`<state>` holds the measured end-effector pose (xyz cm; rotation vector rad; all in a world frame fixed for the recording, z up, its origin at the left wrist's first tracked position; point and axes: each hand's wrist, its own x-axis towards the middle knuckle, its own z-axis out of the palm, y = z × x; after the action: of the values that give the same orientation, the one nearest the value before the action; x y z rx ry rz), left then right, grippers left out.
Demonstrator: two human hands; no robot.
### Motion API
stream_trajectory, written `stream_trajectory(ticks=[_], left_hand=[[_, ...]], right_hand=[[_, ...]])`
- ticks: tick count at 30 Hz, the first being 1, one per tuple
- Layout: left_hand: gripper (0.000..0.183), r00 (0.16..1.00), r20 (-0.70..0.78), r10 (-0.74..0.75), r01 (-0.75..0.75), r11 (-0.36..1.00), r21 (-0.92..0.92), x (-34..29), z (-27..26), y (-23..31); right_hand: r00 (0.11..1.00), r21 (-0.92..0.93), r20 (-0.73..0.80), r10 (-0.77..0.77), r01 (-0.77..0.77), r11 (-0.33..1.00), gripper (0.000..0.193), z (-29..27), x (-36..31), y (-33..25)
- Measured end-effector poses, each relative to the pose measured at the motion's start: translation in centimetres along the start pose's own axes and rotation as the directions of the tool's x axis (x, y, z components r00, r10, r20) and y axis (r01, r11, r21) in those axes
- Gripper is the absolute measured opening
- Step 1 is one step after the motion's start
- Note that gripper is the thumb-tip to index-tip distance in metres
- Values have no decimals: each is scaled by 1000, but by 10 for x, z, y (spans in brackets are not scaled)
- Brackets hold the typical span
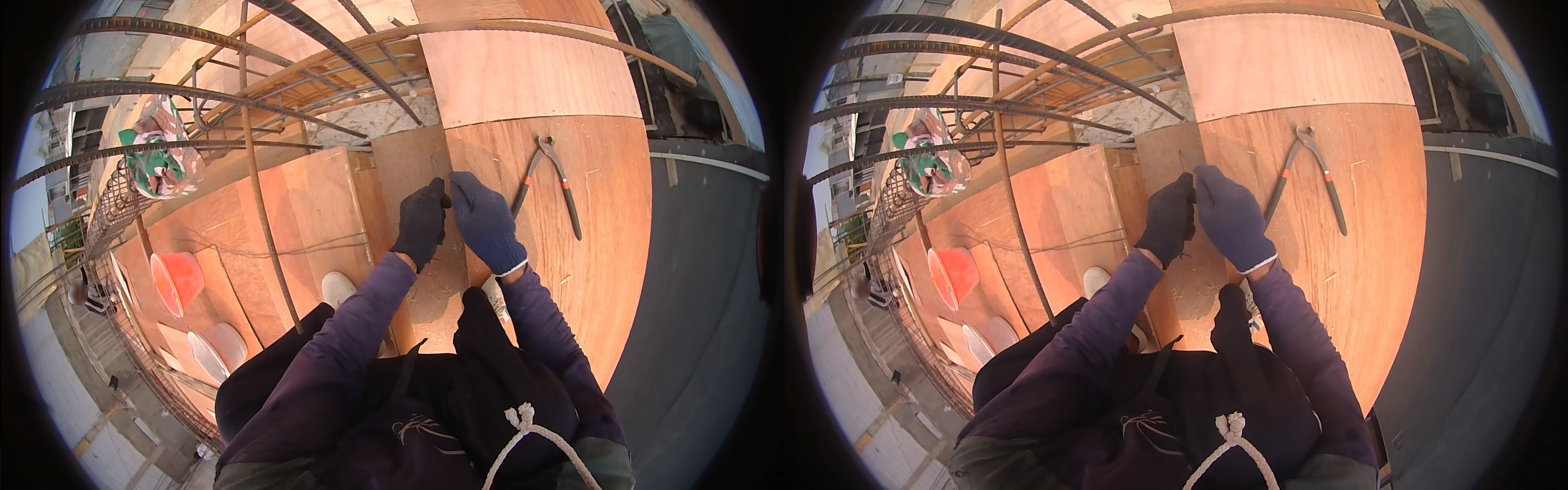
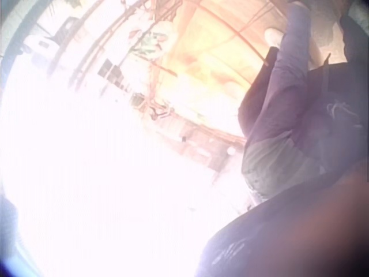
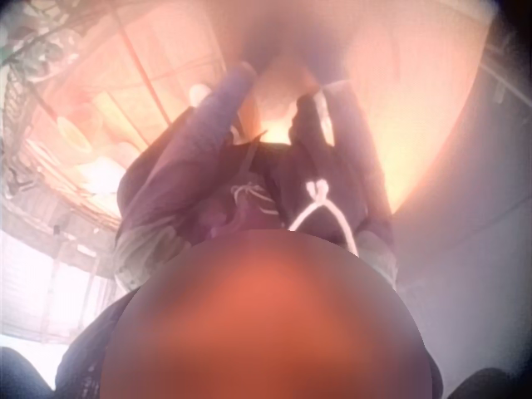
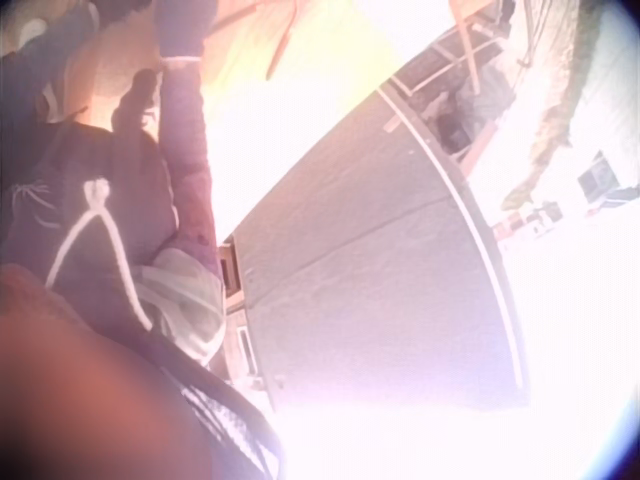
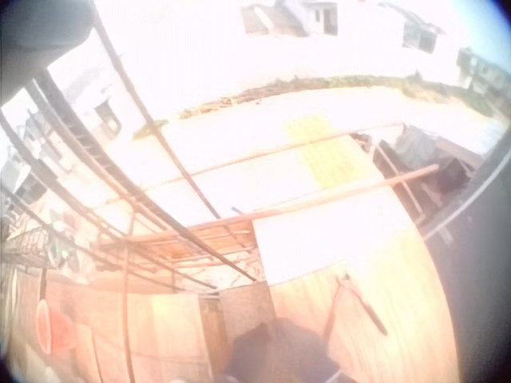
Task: The person ties rebar intersections on a wooden scaffold using wire and pliers. They repeatedly pick up wire, wrap it around rebar joints, and twist it with pliers to secure the structure.
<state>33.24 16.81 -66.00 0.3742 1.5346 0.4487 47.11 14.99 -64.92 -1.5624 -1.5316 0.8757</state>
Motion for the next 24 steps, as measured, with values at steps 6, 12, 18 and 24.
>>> stream_trajectory(ticks=[6, 12, 18, 24], left_hand=[[27, 905, 183, 384, -350, 917, -193, 6, 2, -12], [28, 917, 208, 341, -315, 937, -150, 14, -21, 21], [21, 815, 38, 578, -579, 809, 104, 19, -17, 16], [16, 943, -165, 290, -322, 920, -225, 20, -15, 20]], right_hand=[[999, -14, 30, 17, -17, 1000, 17, 3, -7, 2], [1000, 108, 8, 28, -29, 994, 14, -2, -8, 1], [1000, 111, 1, -28, 27, 993, 15, -11, 2, 1], [968, 225, 154, 197, -229, 947, 18, -20, -15, -9]])
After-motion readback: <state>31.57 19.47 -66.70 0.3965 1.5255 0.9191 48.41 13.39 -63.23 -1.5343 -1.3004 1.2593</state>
